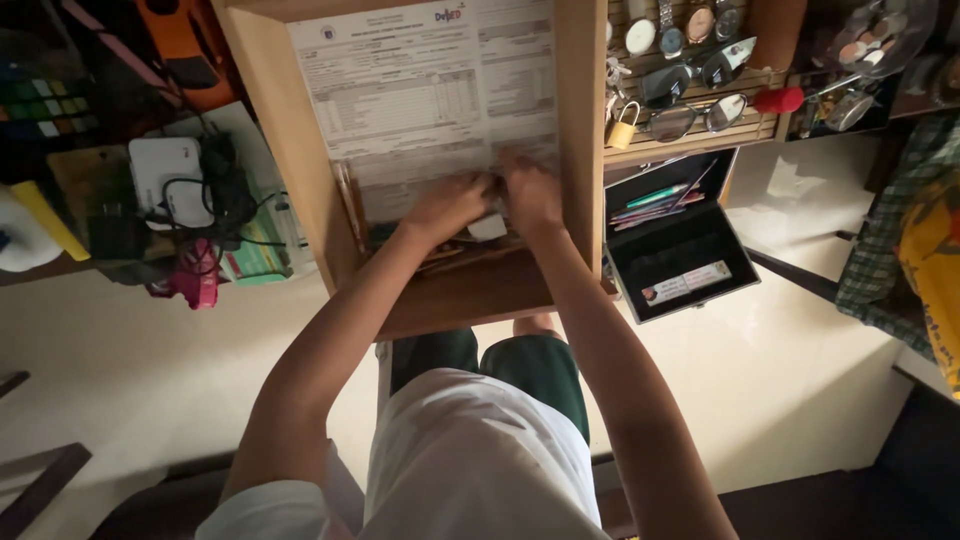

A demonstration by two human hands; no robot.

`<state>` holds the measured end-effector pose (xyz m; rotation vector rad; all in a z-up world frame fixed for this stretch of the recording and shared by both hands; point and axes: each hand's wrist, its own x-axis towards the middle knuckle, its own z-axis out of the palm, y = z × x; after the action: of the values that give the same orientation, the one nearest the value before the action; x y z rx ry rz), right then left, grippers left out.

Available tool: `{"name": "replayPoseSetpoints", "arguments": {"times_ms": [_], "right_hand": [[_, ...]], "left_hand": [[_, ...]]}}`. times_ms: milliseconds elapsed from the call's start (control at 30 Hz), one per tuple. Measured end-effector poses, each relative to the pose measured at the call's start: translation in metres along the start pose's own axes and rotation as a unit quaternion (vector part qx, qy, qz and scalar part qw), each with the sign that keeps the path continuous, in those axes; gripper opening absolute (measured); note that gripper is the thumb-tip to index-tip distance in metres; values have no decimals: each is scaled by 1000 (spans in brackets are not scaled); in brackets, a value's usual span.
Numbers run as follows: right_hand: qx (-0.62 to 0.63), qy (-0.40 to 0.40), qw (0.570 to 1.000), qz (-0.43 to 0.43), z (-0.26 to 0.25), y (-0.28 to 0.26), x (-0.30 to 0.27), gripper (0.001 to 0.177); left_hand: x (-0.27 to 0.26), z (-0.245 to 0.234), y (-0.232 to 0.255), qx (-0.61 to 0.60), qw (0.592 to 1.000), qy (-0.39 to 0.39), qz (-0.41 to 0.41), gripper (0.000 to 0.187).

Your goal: The recorder picks up and organizes various supplies, including pens, a syringe, and small tools, placing them into a briefcase and a drawer.

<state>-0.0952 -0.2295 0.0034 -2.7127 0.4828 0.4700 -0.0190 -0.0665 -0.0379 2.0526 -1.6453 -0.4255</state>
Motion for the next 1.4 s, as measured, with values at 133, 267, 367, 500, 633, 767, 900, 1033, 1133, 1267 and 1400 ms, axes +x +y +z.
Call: {"name": "replayPoseSetpoints", "arguments": {"times_ms": [133, 267, 367, 500, 633, 767, 900, 1033, 1133, 1267, 1400], "right_hand": [[8, 4, 1000, -24, 16, 9, 6, 27], [-67, -61, 995, -47, 46, 17, 10, 27], [-109, 25, 989, -92, 70, 18, 11, 27], [-132, 79, 985, -72, 67, 12, 8, 23], [-86, -15, 994, -60, 32, 2, 1, 34], [106, 28, 993, -37, -97, 3, -52, 41], [337, 100, 933, 74, -196, 75, -104, 28], [329, 160, 925, 100, -211, 227, -127, 24], [303, 238, 913, 133, -202, 347, -121, 18], [119, 221, 938, 242, -180, 470, -87, 25], [61, 167, 951, 255, -171, 515, -62, 38]], "left_hand": [[-14, 9, -8, 17, 1000, 13, 10, 23], [-26, 6, -16, -77, 994, 25, -76, 18], [-21, -32, -5, -182, 965, 61, -179, 20], [-24, -35, -1, -307, 889, 120, -319, 23], [-16, -65, 24, -412, 819, 214, -336, 22], [17, -94, 63, -441, 774, 291, -349, 23], [79, -128, 131, -477, 749, 312, -338, 22], [159, -119, 205, -525, 734, 279, -328, 21], [221, -81, 252, -648, 648, 233, -324, 23], [296, -15, 303, -738, 563, 185, -322, 26], [350, 42, 325, -747, 538, 203, -335, 25]]}}
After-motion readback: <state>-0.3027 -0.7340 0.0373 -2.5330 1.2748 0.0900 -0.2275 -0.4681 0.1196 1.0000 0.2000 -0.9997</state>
